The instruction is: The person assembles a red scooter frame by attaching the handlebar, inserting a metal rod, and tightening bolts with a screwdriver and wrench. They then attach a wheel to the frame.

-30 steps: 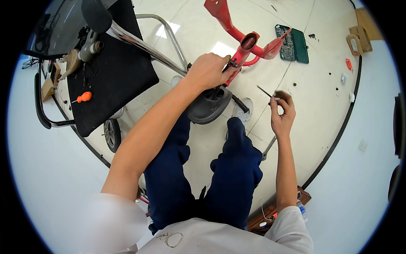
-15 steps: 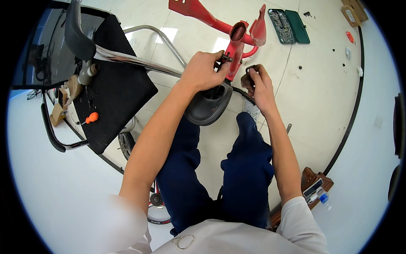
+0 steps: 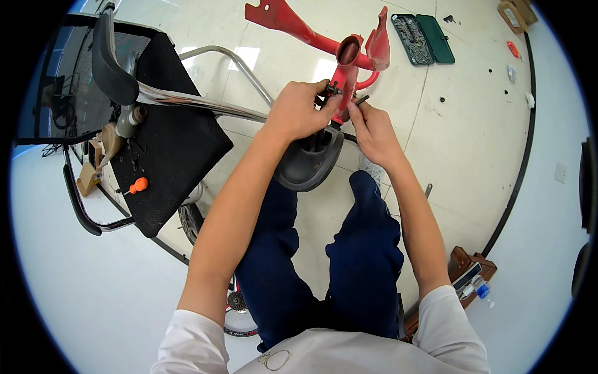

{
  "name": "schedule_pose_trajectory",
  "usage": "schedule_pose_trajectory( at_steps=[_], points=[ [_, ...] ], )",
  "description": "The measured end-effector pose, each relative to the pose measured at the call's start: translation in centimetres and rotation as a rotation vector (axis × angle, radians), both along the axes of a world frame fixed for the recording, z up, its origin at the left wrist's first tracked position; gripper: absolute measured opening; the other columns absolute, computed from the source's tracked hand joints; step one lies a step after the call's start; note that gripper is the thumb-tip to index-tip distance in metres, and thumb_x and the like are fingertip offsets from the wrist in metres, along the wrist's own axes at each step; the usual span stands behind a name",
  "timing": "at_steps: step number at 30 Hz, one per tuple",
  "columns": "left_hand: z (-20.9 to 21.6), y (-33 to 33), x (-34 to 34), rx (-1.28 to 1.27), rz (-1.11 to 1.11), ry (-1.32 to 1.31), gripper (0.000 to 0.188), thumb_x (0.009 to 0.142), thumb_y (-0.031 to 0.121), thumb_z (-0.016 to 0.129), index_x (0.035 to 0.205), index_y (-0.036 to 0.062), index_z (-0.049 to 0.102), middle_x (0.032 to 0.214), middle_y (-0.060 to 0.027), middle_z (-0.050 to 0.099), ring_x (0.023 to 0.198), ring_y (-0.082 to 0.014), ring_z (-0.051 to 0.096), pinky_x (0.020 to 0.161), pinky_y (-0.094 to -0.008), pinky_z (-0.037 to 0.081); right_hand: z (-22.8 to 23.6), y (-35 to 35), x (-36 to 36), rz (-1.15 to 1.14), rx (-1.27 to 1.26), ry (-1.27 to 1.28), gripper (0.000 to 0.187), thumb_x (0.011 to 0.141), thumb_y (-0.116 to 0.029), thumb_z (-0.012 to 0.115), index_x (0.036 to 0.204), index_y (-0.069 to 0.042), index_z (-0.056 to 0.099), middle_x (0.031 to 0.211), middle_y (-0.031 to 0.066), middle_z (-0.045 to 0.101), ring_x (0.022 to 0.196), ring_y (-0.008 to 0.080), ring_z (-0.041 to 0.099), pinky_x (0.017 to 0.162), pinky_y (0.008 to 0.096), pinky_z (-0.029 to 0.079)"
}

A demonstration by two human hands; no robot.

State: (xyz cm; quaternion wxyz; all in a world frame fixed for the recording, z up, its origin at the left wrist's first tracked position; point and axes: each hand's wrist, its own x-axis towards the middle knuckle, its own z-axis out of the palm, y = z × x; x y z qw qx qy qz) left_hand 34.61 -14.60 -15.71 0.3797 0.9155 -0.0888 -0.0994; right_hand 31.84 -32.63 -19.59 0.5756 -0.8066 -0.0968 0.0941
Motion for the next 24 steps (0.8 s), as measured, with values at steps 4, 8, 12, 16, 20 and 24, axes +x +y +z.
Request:
schedule_pose_trajectory(
  at_steps=[4,8,12,16,20,24],
  points=[
    [-0.2,0.1,0.0,0.082,-0.011,-0.027,0.037,0.089,0.025,0.065,0.111,-0.0044,0.067,0.066,-0.0183,0.065,0.06,-0.0279,0.066,0.058,-0.0347,0.05,-0.1,-1.0,0.4,0.101,-0.106,0.049,0.033,0.095,-0.023,0.051,0.079,0.006,0.057,0.063,0.0259,0.052,0.06,0.0403,0.054,0.059,0.0446,0.042],
    [-0.3,-0.1,-0.3,0.158,-0.057,-0.079,0.04,0.088,0.025,0.066,0.112,-0.0072,0.065,0.068,-0.019,0.065,0.062,-0.0298,0.067,0.059,-0.0354,0.05,-1.5,-1.9,1.1,0.13,0.068,0.141,0.034,0.092,-0.02,0.048,0.069,0.005,0.051,0.055,0.0165,0.045,0.052,0.0253,0.046,0.054,0.0395,0.037],
    [-1.2,0.3,-1.1,0.14,-0.078,-0.186,0.042,0.084,0.029,0.067,0.108,-0.0059,0.066,0.065,-0.02,0.063,0.063,-0.0379,0.064,0.059,-0.0421,0.05,-2.0,-1.1,1.7,0.164,0.361,0.328,0.036,0.091,-0.02,0.046,0.061,0.001,0.043,0.052,0.0023,0.035,0.053,0.0101,0.033,0.05,0.0321,0.03],
    [-1.7,0.1,-1.2,0.138,-0.078,-0.21,0.043,0.08,0.023,0.07,0.111,-0.0074,0.065,0.065,-0.0205,0.063,0.061,-0.0368,0.064,0.057,-0.0407,0.05,-3.6,-0.2,2.0,0.151,0.446,0.368,0.036,0.091,-0.02,0.044,0.06,-0.004,0.039,0.053,-0.0031,0.033,0.05,0.0072,0.029,0.047,0.0286,0.025],
    [-2.0,0.0,-1.4,0.118,-0.083,-0.249,0.043,0.08,0.019,0.071,0.112,-0.0078,0.065,0.065,-0.0204,0.062,0.06,-0.0351,0.063,0.056,-0.0397,0.05,-4.4,0.1,1.9,0.148,0.533,0.417,0.036,0.092,-0.02,0.042,0.059,-0.006,0.035,0.052,-0.0031,0.031,0.049,0.007,0.028,0.046,0.0283,0.023],
    [-1.1,-0.3,-1.0,0.135,-0.057,-0.127,0.042,0.083,0.016,0.071,0.117,-0.0069,0.063,0.077,-0.0228,0.068,0.073,-0.0315,0.071,0.066,-0.0335,0.055,-4.1,-0.2,1.6,0.129,0.49,0.403,0.037,0.091,-0.02,0.042,0.058,-0.006,0.033,0.052,-0.0025,0.031,0.05,0.0072,0.028,0.047,0.0293,0.024]
  ],
)
